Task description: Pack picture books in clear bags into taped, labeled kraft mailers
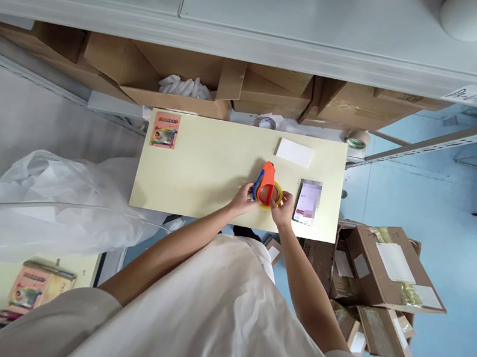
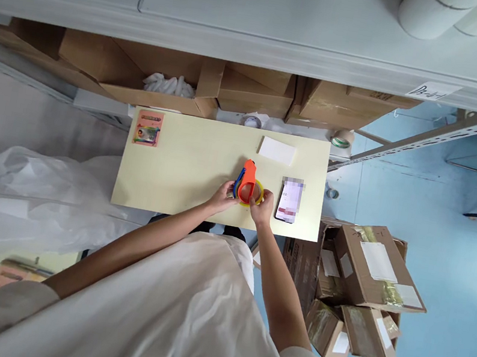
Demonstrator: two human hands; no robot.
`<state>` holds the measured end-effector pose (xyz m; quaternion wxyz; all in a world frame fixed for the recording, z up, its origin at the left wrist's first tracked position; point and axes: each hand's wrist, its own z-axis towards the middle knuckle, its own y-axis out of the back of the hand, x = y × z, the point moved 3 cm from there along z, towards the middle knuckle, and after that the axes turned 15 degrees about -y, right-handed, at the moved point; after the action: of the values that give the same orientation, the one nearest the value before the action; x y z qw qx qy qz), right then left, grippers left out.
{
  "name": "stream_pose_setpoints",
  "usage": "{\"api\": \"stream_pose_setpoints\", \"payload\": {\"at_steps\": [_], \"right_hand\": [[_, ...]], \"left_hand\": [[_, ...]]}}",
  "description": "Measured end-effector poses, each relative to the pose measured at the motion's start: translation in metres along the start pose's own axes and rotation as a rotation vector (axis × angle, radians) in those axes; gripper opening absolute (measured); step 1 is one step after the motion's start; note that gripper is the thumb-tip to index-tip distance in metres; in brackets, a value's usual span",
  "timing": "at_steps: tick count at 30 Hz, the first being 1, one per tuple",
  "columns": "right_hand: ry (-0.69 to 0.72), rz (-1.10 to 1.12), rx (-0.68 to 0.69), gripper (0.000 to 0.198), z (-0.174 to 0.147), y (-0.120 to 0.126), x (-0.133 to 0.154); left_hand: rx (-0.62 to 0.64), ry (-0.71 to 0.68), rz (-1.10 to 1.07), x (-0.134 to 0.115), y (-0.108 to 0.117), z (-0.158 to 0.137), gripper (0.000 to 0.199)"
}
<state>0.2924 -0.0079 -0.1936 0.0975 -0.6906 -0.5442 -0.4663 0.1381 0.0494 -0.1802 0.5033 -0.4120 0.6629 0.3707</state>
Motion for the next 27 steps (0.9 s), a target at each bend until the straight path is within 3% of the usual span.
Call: {"api": "stream_pose_setpoints", "payload": {"at_steps": [7, 17, 22, 27], "right_hand": [[0.025, -0.136, -0.074, 0.046, 0.001, 0.001, -0.004], [0.026, -0.141, -0.098, 0.046, 0.000, -0.002, -0.006], [0.018, -0.130, -0.102, 0.060, -0.005, -0.003, -0.005], [0.184, -0.258, -0.147, 0.065, -0.026, -0.003, 0.013]], "left_hand": [[0.064, -0.005, -0.006, 0.004, 0.004, -0.004, 0.058], [0.052, 0.162, 0.045, 0.009, 0.020, -0.018, 0.060], [0.049, 0.237, 0.051, 0.002, 0.029, -0.023, 0.068], [-0.076, 0.257, 0.049, 0.002, 0.055, -0.028, 0.056]]}}
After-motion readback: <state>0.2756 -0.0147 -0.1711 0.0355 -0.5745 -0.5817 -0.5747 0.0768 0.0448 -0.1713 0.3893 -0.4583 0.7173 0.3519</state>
